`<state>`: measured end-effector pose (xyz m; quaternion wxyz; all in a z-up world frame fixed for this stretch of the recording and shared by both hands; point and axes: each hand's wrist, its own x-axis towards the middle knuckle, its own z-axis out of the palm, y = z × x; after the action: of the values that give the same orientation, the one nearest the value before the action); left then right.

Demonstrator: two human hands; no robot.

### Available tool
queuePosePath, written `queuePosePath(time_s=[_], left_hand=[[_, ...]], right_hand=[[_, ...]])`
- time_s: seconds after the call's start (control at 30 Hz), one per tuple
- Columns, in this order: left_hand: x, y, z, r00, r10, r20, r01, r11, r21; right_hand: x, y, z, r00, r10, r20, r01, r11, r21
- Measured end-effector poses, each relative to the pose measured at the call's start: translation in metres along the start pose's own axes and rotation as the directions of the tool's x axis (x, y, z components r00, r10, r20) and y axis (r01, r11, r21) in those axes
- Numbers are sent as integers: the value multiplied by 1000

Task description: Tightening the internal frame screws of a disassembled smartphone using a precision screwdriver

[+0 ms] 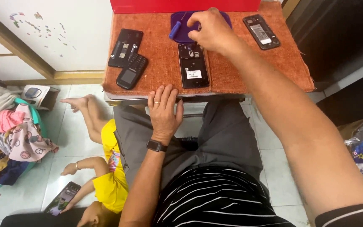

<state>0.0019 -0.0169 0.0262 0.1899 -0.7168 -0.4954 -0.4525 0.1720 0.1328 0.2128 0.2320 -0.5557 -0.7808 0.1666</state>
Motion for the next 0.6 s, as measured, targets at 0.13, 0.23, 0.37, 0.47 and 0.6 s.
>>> queuePosePath(time_s=[0.13, 0.23, 0.37, 0.47, 0.6], left_hand=[[-1, 0, 1, 1000, 2, -7, -2, 1000, -5], [-1, 0, 1, 1000, 1, -9, -1, 1000, -2], [0, 1, -1, 1000, 3, -11, -3, 1000, 7], [-1, 0, 0, 1000, 4, -17, -4, 1000, 3], [-2, -1, 2, 1000, 3, -18, -3, 1000, -3]], right_hand=[[-5, -1, -7, 999, -8, 53, 9, 1000, -17], [-13, -23, -16, 985, 102, 137, -110, 993, 53], [-8, -16, -10, 991, 95, 97, -93, 995, -29], [-8, -14, -9, 995, 82, 64, -83, 996, 19], [1, -4, -1, 996, 16, 93, -22, 998, 61]])
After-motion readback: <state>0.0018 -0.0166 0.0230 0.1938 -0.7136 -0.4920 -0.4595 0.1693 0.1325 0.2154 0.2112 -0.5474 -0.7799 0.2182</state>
